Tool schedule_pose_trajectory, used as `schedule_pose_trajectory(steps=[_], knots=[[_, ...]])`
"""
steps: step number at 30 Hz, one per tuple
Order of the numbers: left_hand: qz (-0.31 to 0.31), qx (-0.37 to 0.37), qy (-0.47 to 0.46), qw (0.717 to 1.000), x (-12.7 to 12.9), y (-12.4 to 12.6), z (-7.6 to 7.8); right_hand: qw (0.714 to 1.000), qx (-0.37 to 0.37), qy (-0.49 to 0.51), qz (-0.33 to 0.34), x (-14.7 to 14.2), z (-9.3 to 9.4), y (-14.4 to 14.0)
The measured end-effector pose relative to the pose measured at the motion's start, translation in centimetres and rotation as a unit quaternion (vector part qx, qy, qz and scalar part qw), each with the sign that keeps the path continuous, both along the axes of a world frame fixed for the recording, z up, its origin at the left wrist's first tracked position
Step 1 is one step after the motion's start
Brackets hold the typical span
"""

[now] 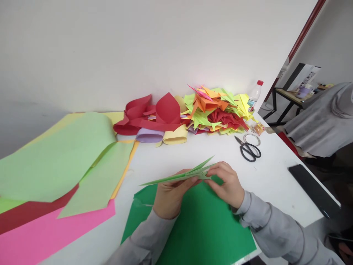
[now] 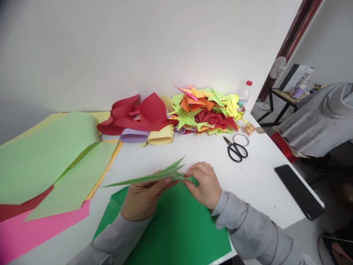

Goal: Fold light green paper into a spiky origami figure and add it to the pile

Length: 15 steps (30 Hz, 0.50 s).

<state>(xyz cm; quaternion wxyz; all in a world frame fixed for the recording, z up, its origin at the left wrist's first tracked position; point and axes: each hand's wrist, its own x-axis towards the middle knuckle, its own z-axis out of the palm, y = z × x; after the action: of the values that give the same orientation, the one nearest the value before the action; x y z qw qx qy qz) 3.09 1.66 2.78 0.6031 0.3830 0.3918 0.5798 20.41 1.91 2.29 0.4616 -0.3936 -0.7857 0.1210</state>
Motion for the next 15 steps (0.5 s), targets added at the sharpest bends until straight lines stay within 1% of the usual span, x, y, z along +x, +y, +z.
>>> schedule_pose_trajectory(steps=[4, 7, 9, 12, 15], knots=[[0.003, 0.057, 0.025, 0.998, 0.09, -0.02, -0.15, 0.999, 0.023, -0.019, -0.027, -0.01, 0.03, -0.25], [0.017, 0.069, 0.042, 0.997, 0.08, -0.2, -0.19, 0.995, 0.057, -0.066, -0.038, -0.01, 0.26, -0.5], [0.022, 0.068, 0.048, 0.996, 0.14, -0.35, -0.02, 0.993, 0.065, -0.085, -0.04, -0.02, 0.45, -0.6], [0.034, 0.063, 0.053, 0.996, 0.24, -0.47, 0.39, 0.994, 0.054, -0.092, -0.035, -0.05, 0.59, -0.62], [0.044, 0.061, 0.07, 0.995, 0.22, -0.41, 0.68, 0.995, 0.023, -0.096, -0.018, -0.09, 0.63, -0.62]])
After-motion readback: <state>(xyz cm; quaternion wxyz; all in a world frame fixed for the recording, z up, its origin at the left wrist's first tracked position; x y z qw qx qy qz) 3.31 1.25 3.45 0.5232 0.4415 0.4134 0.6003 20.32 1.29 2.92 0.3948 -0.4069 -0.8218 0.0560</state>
